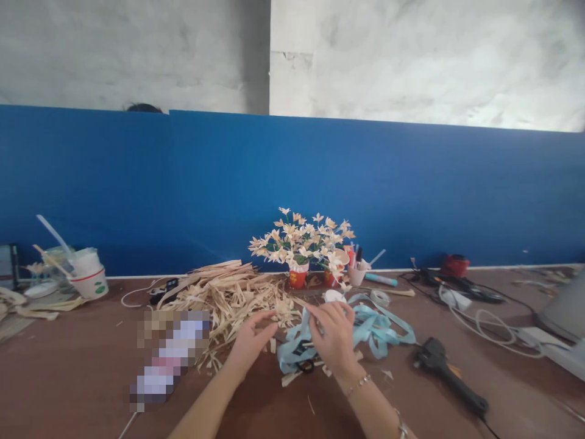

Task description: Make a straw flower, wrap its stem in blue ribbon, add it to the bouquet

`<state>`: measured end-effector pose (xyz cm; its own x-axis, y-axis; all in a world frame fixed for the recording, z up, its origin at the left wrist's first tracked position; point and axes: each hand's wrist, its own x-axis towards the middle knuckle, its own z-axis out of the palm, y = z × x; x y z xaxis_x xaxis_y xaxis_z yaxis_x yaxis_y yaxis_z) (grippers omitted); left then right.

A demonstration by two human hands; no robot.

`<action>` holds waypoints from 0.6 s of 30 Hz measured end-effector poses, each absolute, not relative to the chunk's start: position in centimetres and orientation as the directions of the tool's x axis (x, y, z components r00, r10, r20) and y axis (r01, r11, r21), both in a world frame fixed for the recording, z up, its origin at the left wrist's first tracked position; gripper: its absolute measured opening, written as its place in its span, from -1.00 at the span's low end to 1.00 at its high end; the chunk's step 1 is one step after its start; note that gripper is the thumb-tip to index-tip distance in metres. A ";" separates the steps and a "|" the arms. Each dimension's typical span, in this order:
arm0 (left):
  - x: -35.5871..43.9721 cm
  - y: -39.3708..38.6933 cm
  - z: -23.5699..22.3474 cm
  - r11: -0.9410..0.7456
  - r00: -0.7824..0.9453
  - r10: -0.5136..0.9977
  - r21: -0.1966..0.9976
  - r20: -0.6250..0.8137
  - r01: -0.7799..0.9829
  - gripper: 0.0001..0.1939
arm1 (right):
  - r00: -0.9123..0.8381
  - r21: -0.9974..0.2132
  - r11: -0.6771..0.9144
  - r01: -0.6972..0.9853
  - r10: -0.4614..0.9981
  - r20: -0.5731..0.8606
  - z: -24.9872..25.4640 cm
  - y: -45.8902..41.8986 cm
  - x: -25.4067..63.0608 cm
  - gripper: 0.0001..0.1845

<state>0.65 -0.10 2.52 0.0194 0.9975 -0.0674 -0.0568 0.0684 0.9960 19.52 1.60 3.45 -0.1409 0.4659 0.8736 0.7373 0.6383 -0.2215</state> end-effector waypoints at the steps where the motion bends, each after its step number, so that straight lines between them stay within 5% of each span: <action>1: 0.9 -0.3 2.7 0.056 0.010 0.998 0.995 -0.056 -0.087 -0.50 | -0.191 -0.206 0.660 0.723 0.477 0.858 3.3 1.3 19.0 -0.79; 7: 2.2 -1.4 2.6 0.130 0.194 0.977 0.966 -0.087 -0.224 -0.59 | -0.365 -0.124 0.721 0.682 0.482 0.797 2.2 0.7 17.1 -0.77; 10: 2.4 -1.2 2.0 0.157 0.143 0.981 0.967 -0.129 -0.202 -0.72 | -0.381 -0.116 0.725 0.679 0.483 0.789 2.0 0.7 16.8 -0.79; 18: 2.0 -0.6 2.1 0.145 0.084 0.988 0.954 -0.127 -0.262 -0.71 | -0.313 -0.168 0.702 0.692 0.502 0.806 2.0 0.6 16.3 -0.83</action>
<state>2.00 -0.60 2.10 0.0838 0.9883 -0.1271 -0.2616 0.1449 0.9543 16.35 0.56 1.99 -0.3130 0.5020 0.8062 0.6921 0.7019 -0.1683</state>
